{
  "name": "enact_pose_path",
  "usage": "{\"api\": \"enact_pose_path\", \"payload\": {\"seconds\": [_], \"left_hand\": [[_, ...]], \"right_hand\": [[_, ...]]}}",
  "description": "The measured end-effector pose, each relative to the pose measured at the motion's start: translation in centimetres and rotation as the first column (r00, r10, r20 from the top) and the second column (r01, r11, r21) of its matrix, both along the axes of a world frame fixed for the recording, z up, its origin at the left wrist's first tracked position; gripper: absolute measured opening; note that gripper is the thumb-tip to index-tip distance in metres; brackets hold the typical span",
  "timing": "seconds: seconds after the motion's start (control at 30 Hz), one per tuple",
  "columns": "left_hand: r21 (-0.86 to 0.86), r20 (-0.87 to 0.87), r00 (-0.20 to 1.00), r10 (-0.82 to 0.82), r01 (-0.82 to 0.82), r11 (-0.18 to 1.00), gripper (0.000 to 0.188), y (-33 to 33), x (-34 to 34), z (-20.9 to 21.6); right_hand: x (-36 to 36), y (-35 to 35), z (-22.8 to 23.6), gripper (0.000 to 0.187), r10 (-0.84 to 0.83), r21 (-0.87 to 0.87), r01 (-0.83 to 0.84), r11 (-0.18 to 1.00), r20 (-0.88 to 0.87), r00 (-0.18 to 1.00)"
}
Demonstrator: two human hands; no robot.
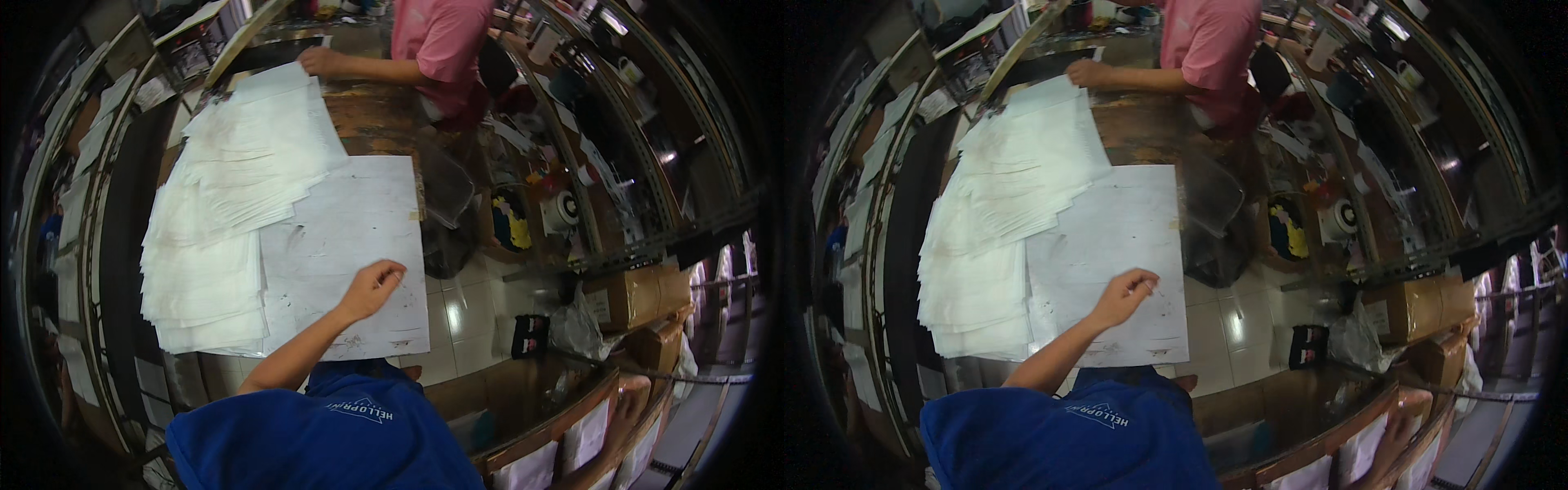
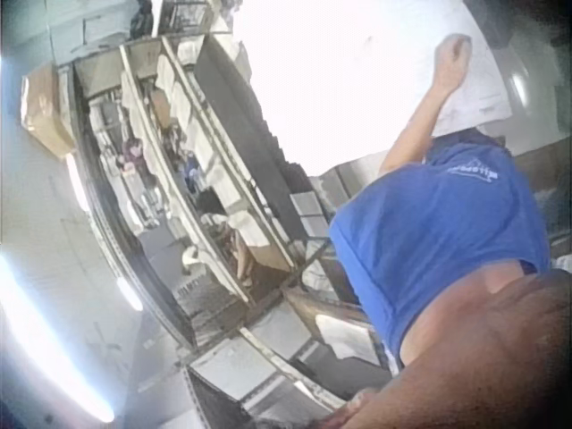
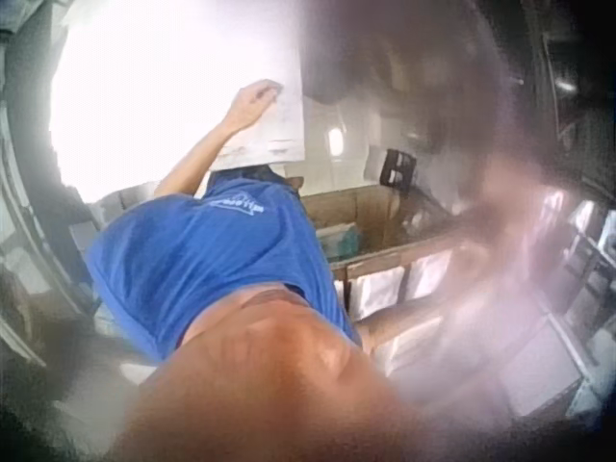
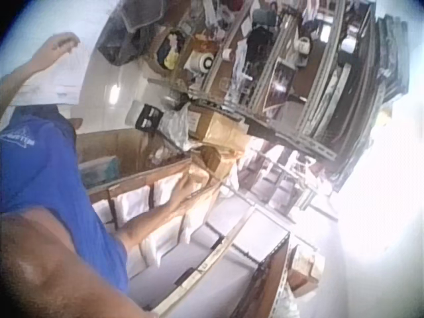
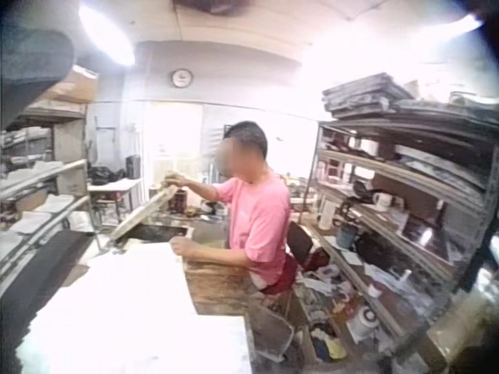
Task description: The person repeatedly picks up white paper sheets from a table and places them onto a wooden drying rack. They also smooth and adjust the sheets on the rack. Another person in a pink shirt works nearby at a screen printing station.
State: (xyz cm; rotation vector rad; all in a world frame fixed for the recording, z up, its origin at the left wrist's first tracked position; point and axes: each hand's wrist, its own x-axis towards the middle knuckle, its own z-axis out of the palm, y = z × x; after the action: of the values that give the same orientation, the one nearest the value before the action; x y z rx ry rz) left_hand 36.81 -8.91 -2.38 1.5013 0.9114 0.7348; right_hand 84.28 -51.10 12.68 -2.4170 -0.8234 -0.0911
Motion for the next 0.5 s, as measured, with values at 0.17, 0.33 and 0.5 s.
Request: {"api": "enact_pose_path", "payload": {"seconds": [0.17, 0.33, 0.5], "left_hand": [[0.770, -0.358, 0.807, 0.469, -0.029, 0.638, 0.021, 7.7, -6.1, 0.7], [0.841, -0.506, 0.527, 0.683, 0.125, 0.527, 0.015, 17.6, -9.5, -1.8], [0.737, -0.674, 0.359, 0.645, 0.279, 0.616, 0.013, 21.2, -9.7, -3.5]], "right_hand": [[-4.3, 11.3, -6.9, 0.024, 0.245, -0.081, -0.253, 0.964, -0.092, 0.965], [-10.7, 17.0, -14.2, 0.020, 0.231, 0.062, -0.228, 0.972, -0.462, 0.857], [-15.3, 17.8, -16.3, 0.012, 0.358, 0.146, -0.333, 0.931, -0.529, 0.769]]}}
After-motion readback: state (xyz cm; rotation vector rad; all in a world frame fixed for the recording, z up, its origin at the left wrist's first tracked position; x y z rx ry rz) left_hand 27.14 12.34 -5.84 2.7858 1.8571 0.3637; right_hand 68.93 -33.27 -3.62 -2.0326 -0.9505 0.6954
